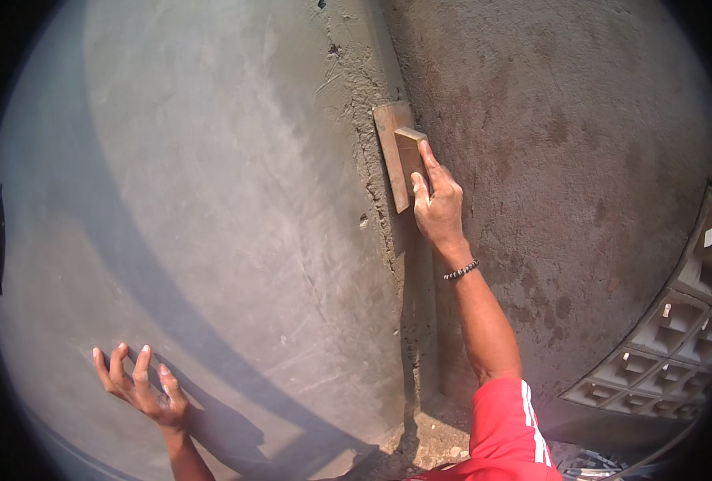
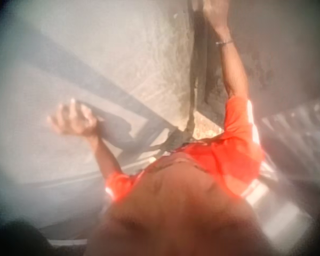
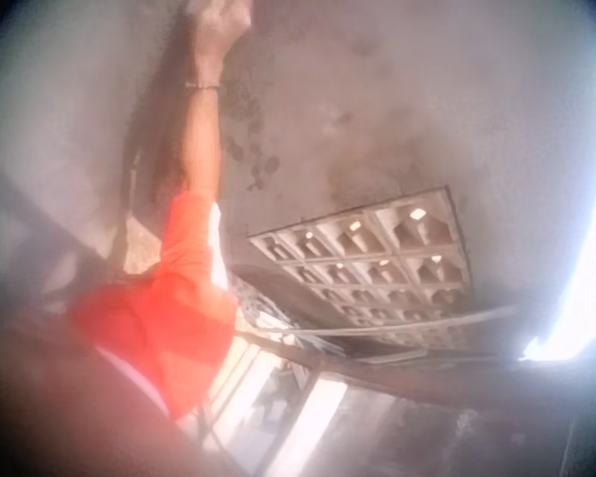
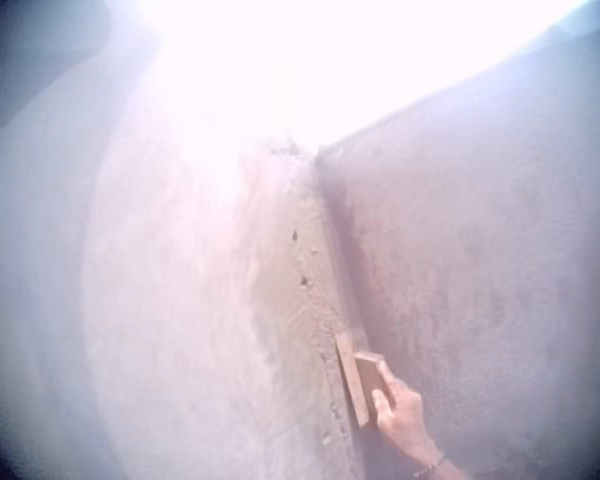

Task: The person scoops wet cement from a bucket using a trowel and applies it to a vertical wall. They then use a wooden float to smooth the surface, repeatedly spreading and leveling the cement along the wall's edge and corner.

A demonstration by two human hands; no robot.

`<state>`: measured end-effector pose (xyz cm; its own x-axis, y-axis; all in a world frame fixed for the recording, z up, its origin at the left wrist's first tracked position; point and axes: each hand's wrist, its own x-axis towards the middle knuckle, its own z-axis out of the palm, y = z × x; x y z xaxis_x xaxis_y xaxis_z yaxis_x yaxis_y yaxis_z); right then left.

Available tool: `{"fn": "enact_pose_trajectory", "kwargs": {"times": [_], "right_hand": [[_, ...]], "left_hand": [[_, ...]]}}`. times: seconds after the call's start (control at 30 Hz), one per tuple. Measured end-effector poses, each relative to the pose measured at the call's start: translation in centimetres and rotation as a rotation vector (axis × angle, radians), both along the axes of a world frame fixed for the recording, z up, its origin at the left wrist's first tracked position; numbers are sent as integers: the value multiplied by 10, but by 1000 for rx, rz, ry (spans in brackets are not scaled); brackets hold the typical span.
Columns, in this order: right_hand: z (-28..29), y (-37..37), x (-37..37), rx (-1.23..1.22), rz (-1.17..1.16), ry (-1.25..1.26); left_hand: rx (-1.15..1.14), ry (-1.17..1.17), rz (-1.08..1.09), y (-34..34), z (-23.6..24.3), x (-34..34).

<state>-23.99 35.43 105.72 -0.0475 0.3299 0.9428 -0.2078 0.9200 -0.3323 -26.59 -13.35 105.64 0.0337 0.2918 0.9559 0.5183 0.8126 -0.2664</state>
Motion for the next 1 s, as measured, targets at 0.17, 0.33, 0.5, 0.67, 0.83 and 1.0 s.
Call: {"fn": "enact_pose_trajectory", "kwargs": {"times": [0.17, 0.33, 0.5, 0.67, 0.83, 1.0], "right_hand": [[-140, -16, 24, -178, 39, -166], [-150, -16, 49, -362, 220, -5], [38, -3, 38, -353, 413, 114], [134, 5, -7, -236, 428, 109], [102, -82, -4, 110, 440, -3], [101, -69, 15, -46, 676, 112]], "left_hand": [[-2, -2, -39, -1, 2, -4], [-23, 34, -74, -2, 6, -4], [-22, 19, -61, -3, 4, -3], [-24, 19, -62, 0, 4, -1], [7, 4, -50, -1, 1, -1], [-46, 33, 1, -5, 5, 0]]}}
